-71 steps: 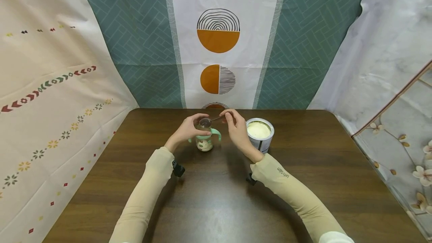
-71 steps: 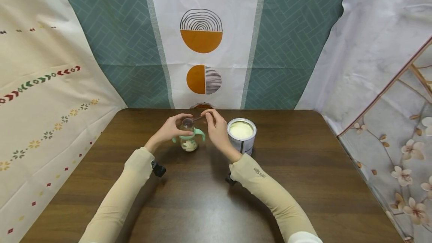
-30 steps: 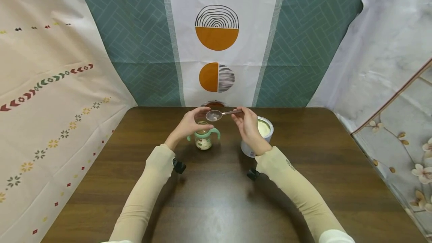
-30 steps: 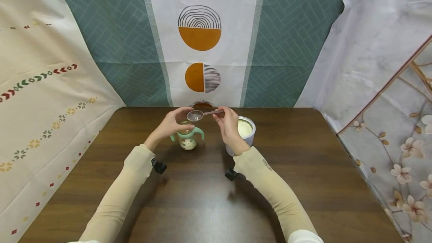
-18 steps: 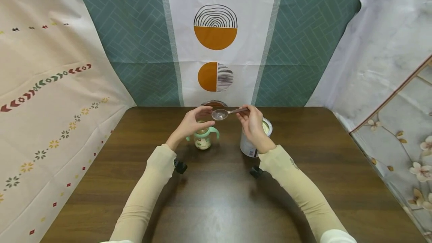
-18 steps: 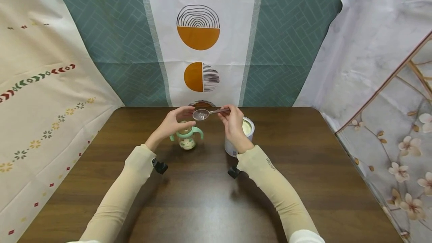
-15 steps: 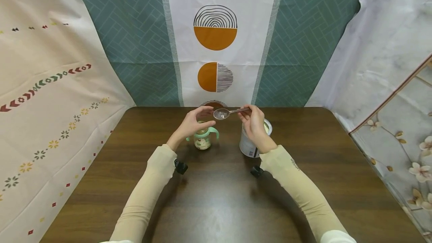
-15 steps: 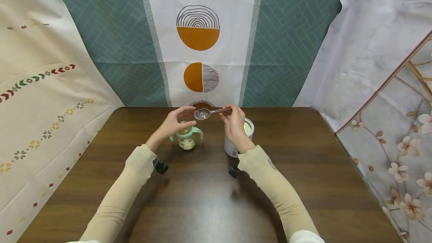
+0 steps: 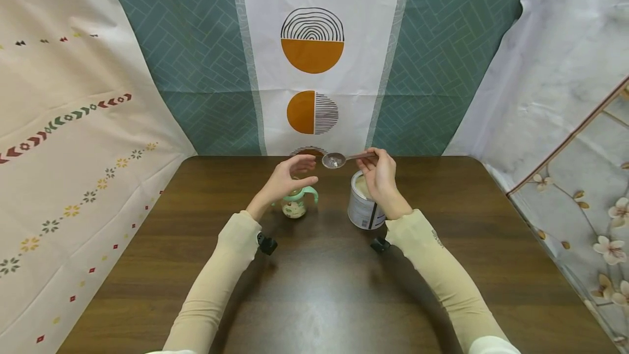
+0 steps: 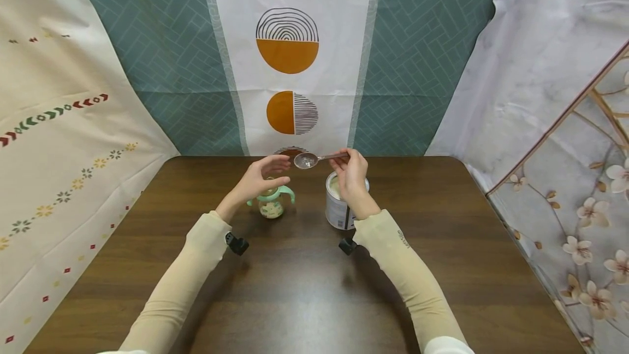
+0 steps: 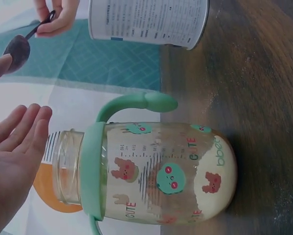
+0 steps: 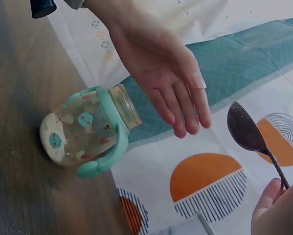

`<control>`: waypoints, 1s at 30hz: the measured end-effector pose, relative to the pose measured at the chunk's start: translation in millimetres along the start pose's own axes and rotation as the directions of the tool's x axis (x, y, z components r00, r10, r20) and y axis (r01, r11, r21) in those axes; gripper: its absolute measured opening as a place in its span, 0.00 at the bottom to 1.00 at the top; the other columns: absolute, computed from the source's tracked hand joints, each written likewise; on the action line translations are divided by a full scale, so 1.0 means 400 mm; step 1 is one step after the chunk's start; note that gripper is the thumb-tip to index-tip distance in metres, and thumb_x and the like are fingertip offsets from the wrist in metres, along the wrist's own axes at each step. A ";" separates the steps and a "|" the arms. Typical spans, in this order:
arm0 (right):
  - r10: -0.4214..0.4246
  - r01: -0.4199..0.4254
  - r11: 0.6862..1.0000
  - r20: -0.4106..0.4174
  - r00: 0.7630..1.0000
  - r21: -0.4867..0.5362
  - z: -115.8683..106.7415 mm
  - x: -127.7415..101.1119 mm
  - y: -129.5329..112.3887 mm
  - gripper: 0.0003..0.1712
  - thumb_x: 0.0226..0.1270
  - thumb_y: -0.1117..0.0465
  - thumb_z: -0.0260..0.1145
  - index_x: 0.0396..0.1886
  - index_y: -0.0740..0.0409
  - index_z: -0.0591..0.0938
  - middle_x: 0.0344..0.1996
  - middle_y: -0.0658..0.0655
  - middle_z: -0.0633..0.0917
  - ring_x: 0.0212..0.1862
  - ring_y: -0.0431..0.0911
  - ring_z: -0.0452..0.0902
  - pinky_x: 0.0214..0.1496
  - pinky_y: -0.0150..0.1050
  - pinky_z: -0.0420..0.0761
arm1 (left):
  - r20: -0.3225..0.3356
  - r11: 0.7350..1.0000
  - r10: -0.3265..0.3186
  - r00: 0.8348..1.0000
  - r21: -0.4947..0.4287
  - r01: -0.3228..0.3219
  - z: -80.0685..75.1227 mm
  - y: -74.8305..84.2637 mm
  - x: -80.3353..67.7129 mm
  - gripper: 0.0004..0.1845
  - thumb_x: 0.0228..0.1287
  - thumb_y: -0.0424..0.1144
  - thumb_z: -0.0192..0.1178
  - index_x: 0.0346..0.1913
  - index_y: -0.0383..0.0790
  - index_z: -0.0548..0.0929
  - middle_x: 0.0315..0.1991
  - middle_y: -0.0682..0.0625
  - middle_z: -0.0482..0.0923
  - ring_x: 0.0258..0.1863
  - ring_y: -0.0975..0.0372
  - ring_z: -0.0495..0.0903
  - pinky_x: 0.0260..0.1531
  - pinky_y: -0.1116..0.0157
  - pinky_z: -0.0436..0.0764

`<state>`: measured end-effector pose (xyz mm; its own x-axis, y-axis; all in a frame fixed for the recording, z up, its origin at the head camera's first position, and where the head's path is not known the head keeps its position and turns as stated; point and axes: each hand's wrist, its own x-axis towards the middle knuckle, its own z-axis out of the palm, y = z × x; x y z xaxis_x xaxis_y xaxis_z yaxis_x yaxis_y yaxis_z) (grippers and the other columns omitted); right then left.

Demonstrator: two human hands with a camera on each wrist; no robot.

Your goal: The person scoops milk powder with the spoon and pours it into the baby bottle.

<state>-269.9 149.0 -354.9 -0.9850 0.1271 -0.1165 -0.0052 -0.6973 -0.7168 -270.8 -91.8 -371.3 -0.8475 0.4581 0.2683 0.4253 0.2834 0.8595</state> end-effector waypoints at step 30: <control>-0.052 0.051 0.999 -0.032 0.998 -0.009 -0.057 0.014 -0.051 0.16 0.76 0.63 0.43 0.28 0.58 0.73 0.25 0.51 0.76 0.28 0.42 0.70 0.34 0.32 0.75 | 0.111 0.997 -0.022 0.994 -0.066 0.029 0.068 -0.050 0.035 0.33 0.59 0.34 0.68 0.67 0.37 0.69 0.63 0.41 0.73 0.65 0.52 0.72 0.69 0.59 0.68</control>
<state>-271.2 180.0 -356.4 -0.9774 0.1857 -0.1014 -0.0543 -0.6835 -0.7279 -282.4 -68.2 -396.6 -0.8160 0.5425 0.1997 0.3786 0.2404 0.8938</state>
